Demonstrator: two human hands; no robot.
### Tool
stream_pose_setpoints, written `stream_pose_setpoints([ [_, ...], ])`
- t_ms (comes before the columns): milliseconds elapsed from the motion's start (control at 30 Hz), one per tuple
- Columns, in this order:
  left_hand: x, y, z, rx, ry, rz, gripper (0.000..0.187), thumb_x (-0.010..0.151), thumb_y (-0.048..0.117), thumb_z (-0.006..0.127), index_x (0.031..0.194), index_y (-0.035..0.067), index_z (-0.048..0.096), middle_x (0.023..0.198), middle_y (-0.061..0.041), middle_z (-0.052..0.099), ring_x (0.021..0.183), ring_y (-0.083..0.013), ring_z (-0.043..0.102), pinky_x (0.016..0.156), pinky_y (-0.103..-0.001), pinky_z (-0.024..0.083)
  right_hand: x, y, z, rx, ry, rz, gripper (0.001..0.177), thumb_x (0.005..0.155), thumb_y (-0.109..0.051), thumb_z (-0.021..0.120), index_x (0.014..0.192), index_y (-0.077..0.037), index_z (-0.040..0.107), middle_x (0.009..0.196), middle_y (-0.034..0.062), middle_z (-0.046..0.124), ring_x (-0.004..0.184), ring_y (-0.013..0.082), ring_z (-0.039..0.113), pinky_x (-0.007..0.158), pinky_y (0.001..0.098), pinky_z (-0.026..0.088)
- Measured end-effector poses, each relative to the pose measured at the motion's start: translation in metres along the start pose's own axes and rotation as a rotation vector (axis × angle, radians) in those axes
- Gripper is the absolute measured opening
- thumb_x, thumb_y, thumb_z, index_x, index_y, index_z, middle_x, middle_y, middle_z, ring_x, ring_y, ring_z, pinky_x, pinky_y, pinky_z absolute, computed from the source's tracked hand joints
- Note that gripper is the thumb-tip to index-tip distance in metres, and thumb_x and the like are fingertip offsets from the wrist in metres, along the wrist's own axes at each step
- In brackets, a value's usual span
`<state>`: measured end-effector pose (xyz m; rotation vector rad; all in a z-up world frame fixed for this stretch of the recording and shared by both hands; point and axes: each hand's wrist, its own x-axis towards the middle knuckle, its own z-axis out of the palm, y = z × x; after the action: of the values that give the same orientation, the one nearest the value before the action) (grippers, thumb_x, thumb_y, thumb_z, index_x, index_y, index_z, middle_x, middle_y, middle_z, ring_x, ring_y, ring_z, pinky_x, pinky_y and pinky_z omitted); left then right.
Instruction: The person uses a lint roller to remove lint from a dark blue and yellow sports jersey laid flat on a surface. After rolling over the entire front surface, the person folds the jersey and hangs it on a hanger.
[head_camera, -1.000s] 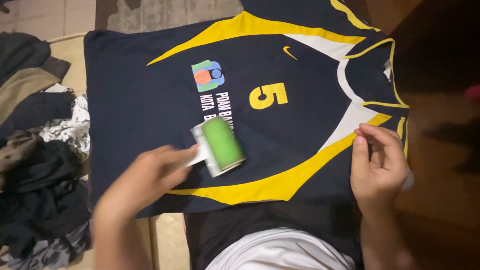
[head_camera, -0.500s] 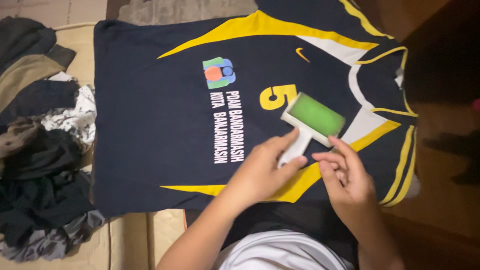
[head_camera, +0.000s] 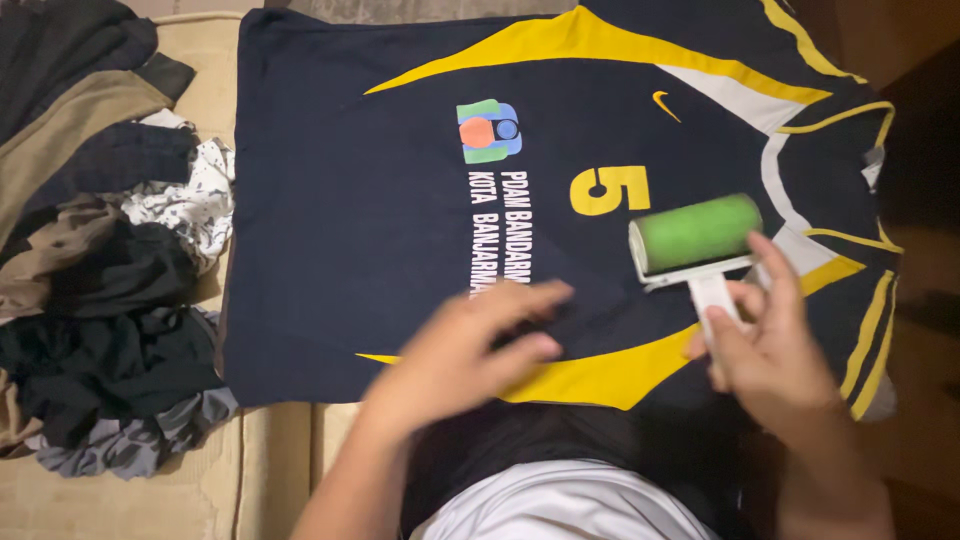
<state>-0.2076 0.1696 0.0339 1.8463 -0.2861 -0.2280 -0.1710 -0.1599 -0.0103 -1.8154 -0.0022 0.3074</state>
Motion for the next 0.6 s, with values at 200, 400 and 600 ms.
stream_pose_setpoints([
  [200, -0.029, -0.058, -0.079, 0.841, 0.525, -0.202, 0.057, 0.094, 0.034, 0.071, 0.142, 0.006, 0.059, 0.146, -0.028, 0.051, 0.136, -0.0458, 0.045, 0.112, -0.054, 0.034, -0.001, -0.034, -0.009, -0.568, 0.121, 0.103, 0.071, 0.094, -0.021, 0.068, 0.155, -0.004, 0.038, 0.105, 0.0178, 0.072, 0.089, 0.0232, 0.067, 0.078, 0.0363, 0.051],
  [400, -0.053, -0.098, -0.085, 0.977, 0.577, -0.335, 0.066, 0.101, 0.047, 0.058, 0.154, 0.010, 0.049, 0.162, -0.029, 0.035, 0.150, -0.0472, 0.029, 0.120, -0.062, 0.020, 0.035, -0.073, 0.009, -0.910, 0.044, 0.085, 0.078, 0.094, -0.028, 0.073, 0.164, -0.011, 0.043, 0.105, 0.0205, 0.074, 0.088, 0.0329, 0.073, 0.081, 0.0415, 0.054],
  [600, -0.053, -0.098, -0.084, 0.998, 0.597, -0.352, 0.066, 0.100, 0.047, 0.059, 0.154, 0.011, 0.050, 0.161, -0.027, 0.037, 0.150, -0.0459, 0.031, 0.120, -0.062, 0.020, 0.088, -0.084, 0.045, -0.856, 0.093, -0.191, 0.058, 0.099, -0.028, 0.068, 0.144, 0.001, 0.046, 0.106, 0.0229, 0.073, 0.093, 0.0436, 0.070, 0.078, 0.0483, 0.053],
])
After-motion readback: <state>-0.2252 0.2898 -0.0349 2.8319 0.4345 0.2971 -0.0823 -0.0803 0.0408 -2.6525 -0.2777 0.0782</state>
